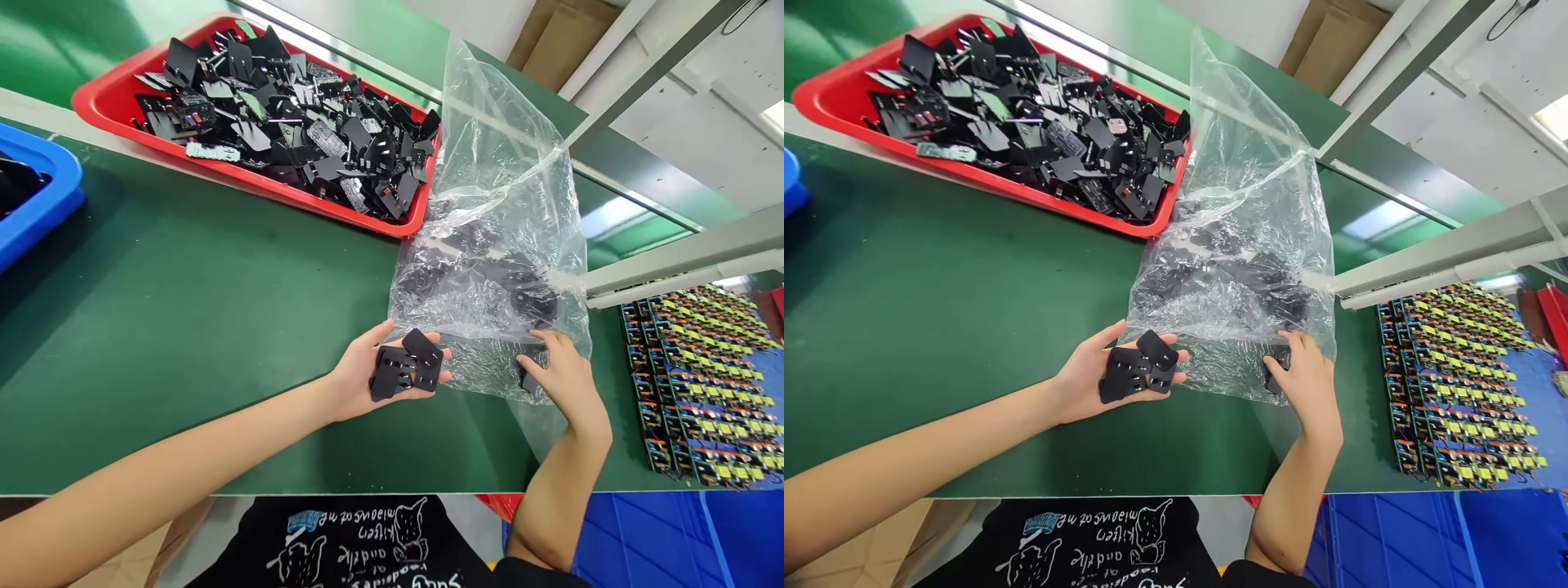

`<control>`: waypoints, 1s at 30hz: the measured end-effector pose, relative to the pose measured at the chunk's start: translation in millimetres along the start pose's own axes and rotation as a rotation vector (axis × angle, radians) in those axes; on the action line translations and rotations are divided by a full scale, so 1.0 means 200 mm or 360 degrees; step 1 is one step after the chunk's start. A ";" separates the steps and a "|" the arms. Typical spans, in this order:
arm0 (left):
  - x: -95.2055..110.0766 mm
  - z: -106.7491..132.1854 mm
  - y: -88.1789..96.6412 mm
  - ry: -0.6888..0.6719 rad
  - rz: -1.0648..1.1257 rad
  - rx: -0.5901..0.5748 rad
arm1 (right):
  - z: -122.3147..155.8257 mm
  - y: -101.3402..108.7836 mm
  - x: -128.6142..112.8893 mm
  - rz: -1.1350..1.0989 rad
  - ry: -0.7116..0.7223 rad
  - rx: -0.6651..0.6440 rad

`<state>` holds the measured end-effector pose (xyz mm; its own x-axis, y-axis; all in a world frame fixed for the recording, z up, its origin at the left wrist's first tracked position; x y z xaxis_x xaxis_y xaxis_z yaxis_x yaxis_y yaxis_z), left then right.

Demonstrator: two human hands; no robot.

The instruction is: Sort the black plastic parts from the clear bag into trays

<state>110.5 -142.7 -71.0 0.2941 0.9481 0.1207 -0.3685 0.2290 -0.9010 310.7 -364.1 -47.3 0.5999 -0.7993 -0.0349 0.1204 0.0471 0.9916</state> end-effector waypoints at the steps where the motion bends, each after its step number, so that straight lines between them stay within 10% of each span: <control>1: 0.00 0.00 0.00 -0.0002 -0.0004 0.0000 | 0.00 0.00 0.02 -0.0026 -0.0002 -0.0015; 18: 0.00 0.00 0.00 -0.0036 -0.0047 -0.0014 | 0.03 0.03 0.10 -0.0288 0.0004 -0.0298; 30: -0.02 0.00 0.03 -0.0078 -0.0094 0.0036 | 0.38 -0.05 -0.90 -0.1269 0.0175 0.0484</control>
<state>107.8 -145.2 -77.5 0.2727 0.9423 0.1941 -0.3717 0.2893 -0.8821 141.4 -265.5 -41.7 0.5012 -0.4620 -0.7317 0.3306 -0.6792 0.6553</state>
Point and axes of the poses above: each hand's wrist, its own z-axis away from the middle knuckle, its own y-axis out of the back of the hand, x = y × z, the point moved 2 cm from there along -z, towards the middle knuckle, and after that the axes turned 2 degrees about z, right-handed, at the moved point
